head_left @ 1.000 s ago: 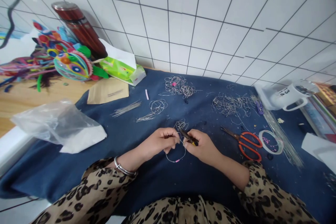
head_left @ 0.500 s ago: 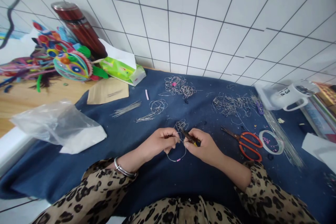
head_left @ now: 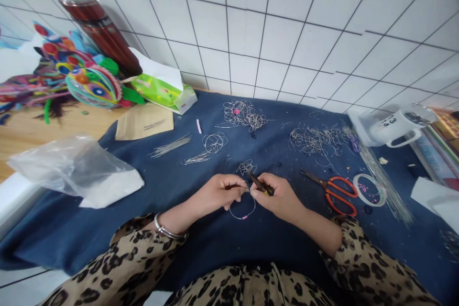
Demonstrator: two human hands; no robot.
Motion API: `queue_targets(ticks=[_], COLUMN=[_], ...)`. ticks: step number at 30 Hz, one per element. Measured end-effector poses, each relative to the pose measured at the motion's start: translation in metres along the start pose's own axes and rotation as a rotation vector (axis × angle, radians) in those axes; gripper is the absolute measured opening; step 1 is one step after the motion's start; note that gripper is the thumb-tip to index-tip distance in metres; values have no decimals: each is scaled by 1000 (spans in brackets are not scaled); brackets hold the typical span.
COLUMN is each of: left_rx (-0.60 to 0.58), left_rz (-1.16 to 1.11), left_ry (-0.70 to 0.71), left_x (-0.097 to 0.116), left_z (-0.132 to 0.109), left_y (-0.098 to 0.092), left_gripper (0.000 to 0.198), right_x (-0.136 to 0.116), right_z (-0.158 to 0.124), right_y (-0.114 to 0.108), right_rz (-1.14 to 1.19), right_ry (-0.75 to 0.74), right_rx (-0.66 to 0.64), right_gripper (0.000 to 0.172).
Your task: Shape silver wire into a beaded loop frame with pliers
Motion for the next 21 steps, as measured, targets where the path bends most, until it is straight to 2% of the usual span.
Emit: queue_targets(ticks=[14, 19, 21], left_rx=[-40, -44, -35], left_rz=[-15, 8, 5], left_ry=[37, 79, 85], left_x=[5, 4, 3], left_z=[0, -1, -1], left_y=[0, -1, -2], left_gripper=[18, 19, 19], right_x=[2, 3, 5], right_z=[0, 2, 4], right_y=[0, -6, -13], right_rz=[47, 19, -43], right_ry=[58, 9, -54], right_rx=[-38, -47, -7], right_gripper=[10, 12, 13])
Point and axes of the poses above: each hand's wrist, its own z-axis towards the middle knuckle, its own y-axis out of the palm, x = y × z, the point moved 4 cm from there along z, towards the middle knuckle, and after that the axes turned 13 degrees about y, right-handed, at the moved point
